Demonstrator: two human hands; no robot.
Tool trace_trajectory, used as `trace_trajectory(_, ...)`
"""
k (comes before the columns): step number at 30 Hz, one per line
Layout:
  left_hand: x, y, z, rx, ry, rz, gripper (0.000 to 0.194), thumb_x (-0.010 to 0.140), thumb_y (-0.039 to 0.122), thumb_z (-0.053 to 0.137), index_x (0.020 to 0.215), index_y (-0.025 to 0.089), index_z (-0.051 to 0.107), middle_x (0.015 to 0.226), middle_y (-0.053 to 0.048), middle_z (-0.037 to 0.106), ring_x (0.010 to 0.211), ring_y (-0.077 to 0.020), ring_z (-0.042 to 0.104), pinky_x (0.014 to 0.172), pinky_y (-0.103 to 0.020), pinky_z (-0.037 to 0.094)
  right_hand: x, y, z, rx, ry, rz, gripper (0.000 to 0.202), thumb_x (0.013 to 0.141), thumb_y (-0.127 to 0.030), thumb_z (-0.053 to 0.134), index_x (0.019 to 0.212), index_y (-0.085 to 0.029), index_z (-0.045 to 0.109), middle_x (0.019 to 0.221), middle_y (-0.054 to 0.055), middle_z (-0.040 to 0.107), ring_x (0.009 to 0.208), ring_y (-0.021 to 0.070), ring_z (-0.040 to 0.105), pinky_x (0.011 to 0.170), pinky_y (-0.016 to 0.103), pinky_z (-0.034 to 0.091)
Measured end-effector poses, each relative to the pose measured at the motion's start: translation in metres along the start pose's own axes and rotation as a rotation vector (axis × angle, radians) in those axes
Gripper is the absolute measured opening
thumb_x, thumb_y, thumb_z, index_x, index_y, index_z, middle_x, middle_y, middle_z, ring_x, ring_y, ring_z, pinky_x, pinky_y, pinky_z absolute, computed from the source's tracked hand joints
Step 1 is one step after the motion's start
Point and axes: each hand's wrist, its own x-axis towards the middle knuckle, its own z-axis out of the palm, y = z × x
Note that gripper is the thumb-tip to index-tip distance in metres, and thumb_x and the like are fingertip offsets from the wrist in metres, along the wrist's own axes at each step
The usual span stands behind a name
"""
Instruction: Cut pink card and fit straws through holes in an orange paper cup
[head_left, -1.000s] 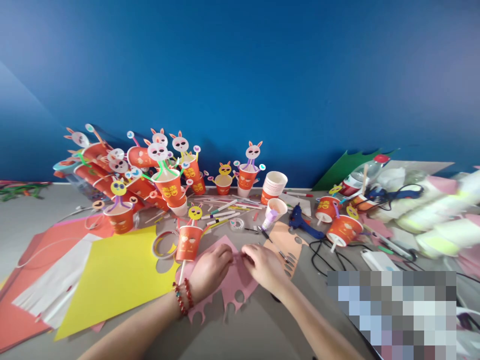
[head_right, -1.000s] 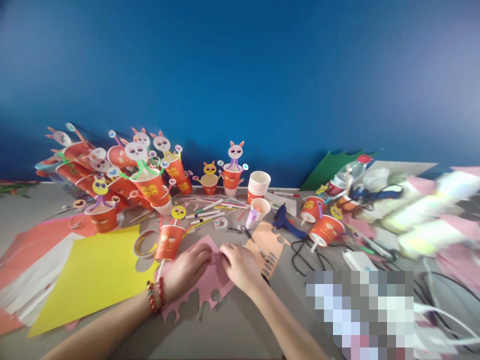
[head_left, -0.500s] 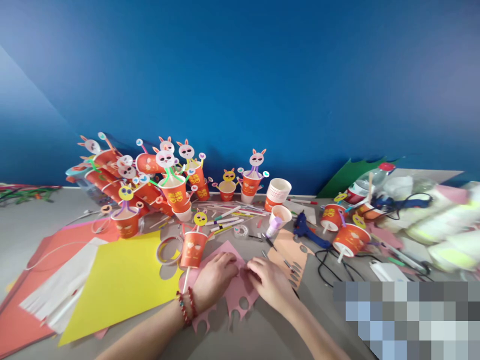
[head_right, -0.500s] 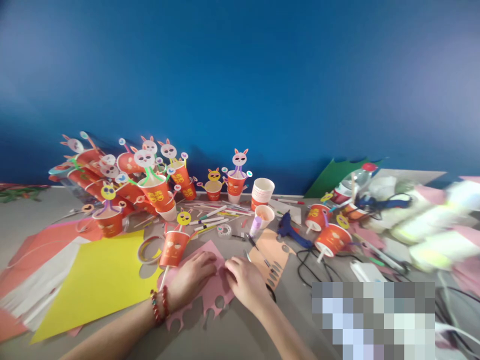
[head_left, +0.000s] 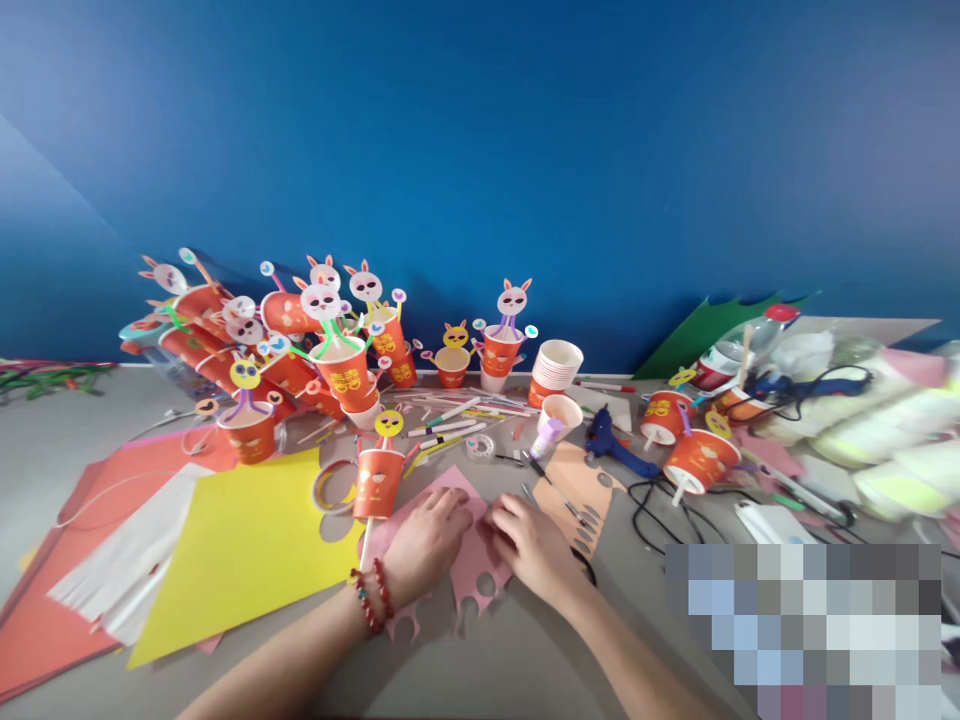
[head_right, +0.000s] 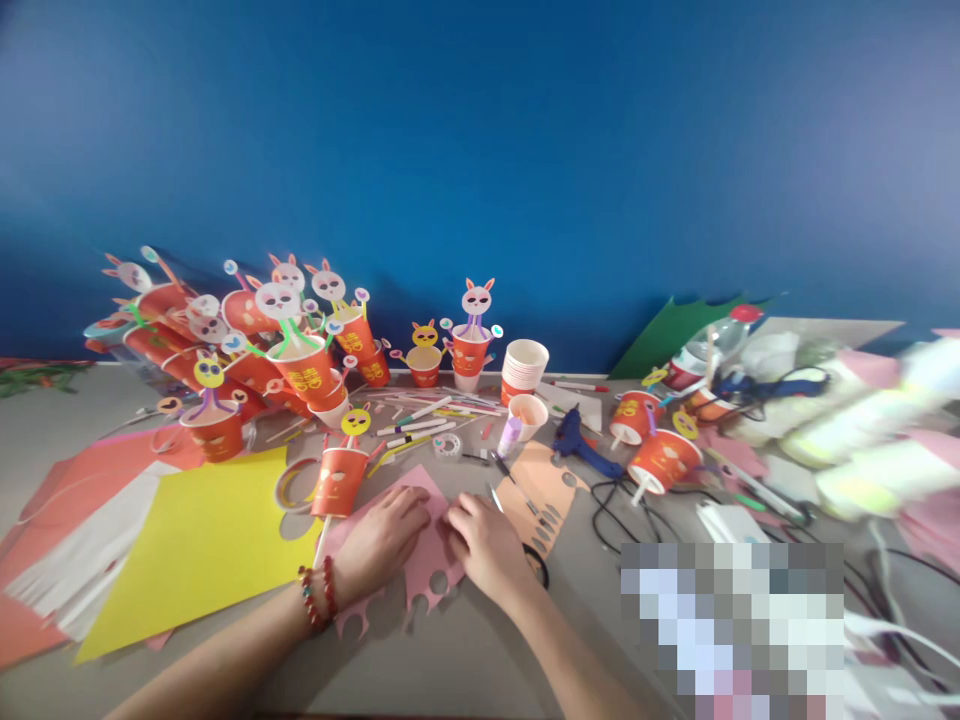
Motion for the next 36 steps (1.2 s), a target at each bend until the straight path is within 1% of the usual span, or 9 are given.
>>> trace_trajectory(5, -0.007, 0.000, -0.040, -0.060, 0.084, 0.034, 0.014, 0.091, 0.016, 0.053, 0.099, 0.020, 0.063, 0.124, -0.009, 0.063, 0.110, -0.0269, 0.059, 0.090, -0.042, 0.053, 0.000, 0.000, 0.000, 0.063, 0.003, -0.018, 0.013, 0.090, -0.011, 0.057, 0.095, -0.021, 0.064, 0.096, 0.006, 0.064, 0.091, 0.0227, 0.061, 0.078, 0.031, 0.049)
trace_trajectory(8, -0.025, -0.028, -0.077, -0.108, 0.227, -0.009, 0.016, 0.095, 0.019, 0.049, 0.101, 0.022, 0.064, 0.118, -0.007, 0.067, 0.109, -0.0229, 0.062, 0.094, -0.038, 0.051, 0.000, 0.000, 0.000, 0.069, 0.008, -0.025, 0.011, 0.092, -0.015, 0.056, 0.095, -0.021, 0.064, 0.097, 0.005, 0.065, 0.090, 0.0222, 0.062, 0.079, 0.032, 0.049)
trace_trajectory(11, -0.052, -0.070, -0.095, 0.003, 0.280, -0.198, 0.018, 0.096, 0.023, 0.046, 0.101, 0.020, 0.063, 0.112, -0.009, 0.067, 0.106, -0.0247, 0.062, 0.091, -0.039, 0.051, 0.000, 0.000, -0.001, 0.089, 0.019, -0.023, 0.010, 0.091, -0.014, 0.057, 0.094, -0.021, 0.064, 0.096, 0.005, 0.065, 0.091, 0.0222, 0.062, 0.079, 0.032, 0.049)
trace_trajectory(16, -0.088, -0.108, -0.073, 0.081, 0.002, -0.364, 0.013, 0.090, 0.031, 0.053, 0.093, 0.022, 0.063, 0.105, -0.008, 0.066, 0.096, -0.0271, 0.064, 0.082, -0.040, 0.051, 0.001, 0.002, 0.002, 0.129, 0.057, -0.009, 0.015, 0.091, -0.010, 0.056, 0.093, -0.022, 0.065, 0.094, 0.005, 0.066, 0.089, 0.0210, 0.064, 0.075, 0.029, 0.050)
trace_trajectory(19, -0.093, -0.112, -0.060, 0.082, -0.001, -0.387, 0.014, 0.092, 0.027, 0.048, 0.088, 0.022, 0.060, 0.101, -0.008, 0.066, 0.095, -0.0266, 0.064, 0.083, -0.040, 0.051, -0.001, 0.002, 0.005, 0.119, 0.070, 0.004, 0.019, 0.089, -0.006, 0.055, 0.094, -0.022, 0.065, 0.095, 0.005, 0.066, 0.088, 0.0207, 0.064, 0.075, 0.028, 0.049)
trace_trajectory(23, -0.094, -0.114, -0.064, 0.125, 0.142, -0.385, 0.015, 0.094, 0.030, 0.045, 0.093, 0.022, 0.058, 0.099, -0.009, 0.068, 0.094, -0.0275, 0.065, 0.083, -0.040, 0.050, -0.001, 0.002, 0.004, 0.120, 0.065, 0.022, 0.014, 0.091, -0.010, 0.057, 0.094, -0.021, 0.065, 0.095, 0.005, 0.066, 0.085, 0.0204, 0.065, 0.074, 0.028, 0.050)
trace_trajectory(26, -0.095, -0.104, -0.075, 0.132, 0.320, -0.421, 0.018, 0.096, 0.035, 0.044, 0.094, 0.021, 0.055, 0.091, -0.008, 0.069, 0.090, -0.0269, 0.066, 0.082, -0.038, 0.051, 0.000, 0.001, 0.002, 0.152, 0.061, 0.020, 0.012, 0.091, -0.014, 0.057, 0.093, -0.021, 0.066, 0.095, 0.005, 0.066, 0.087, 0.0201, 0.065, 0.075, 0.028, 0.050)
trace_trajectory(29, -0.091, -0.073, -0.082, -0.004, 0.431, -0.456, 0.016, 0.097, 0.036, 0.046, 0.099, 0.022, 0.053, 0.087, -0.005, 0.068, 0.079, -0.0216, 0.067, 0.068, -0.030, 0.051, 0.002, -0.001, -0.004, 0.202, 0.076, 0.022, 0.013, 0.093, -0.017, 0.054, 0.089, -0.022, 0.065, 0.090, 0.003, 0.067, 0.083, 0.0191, 0.064, 0.071, 0.027, 0.049)
trace_trajectory(36, -0.054, 0.006, -0.072, -0.609, 0.214, -0.158, 0.006, 0.099, 0.022, 0.043, 0.098, 0.022, 0.050, 0.077, 0.001, 0.061, 0.065, -0.0127, 0.061, 0.064, -0.024, 0.050, -0.010, -0.038, -0.045, 0.527, 0.251, -0.052, 0.026, 0.096, -0.027, 0.054, 0.122, -0.024, 0.055, 0.105, 0.006, 0.064, 0.073, 0.0156, 0.063, 0.069, 0.028, 0.054)
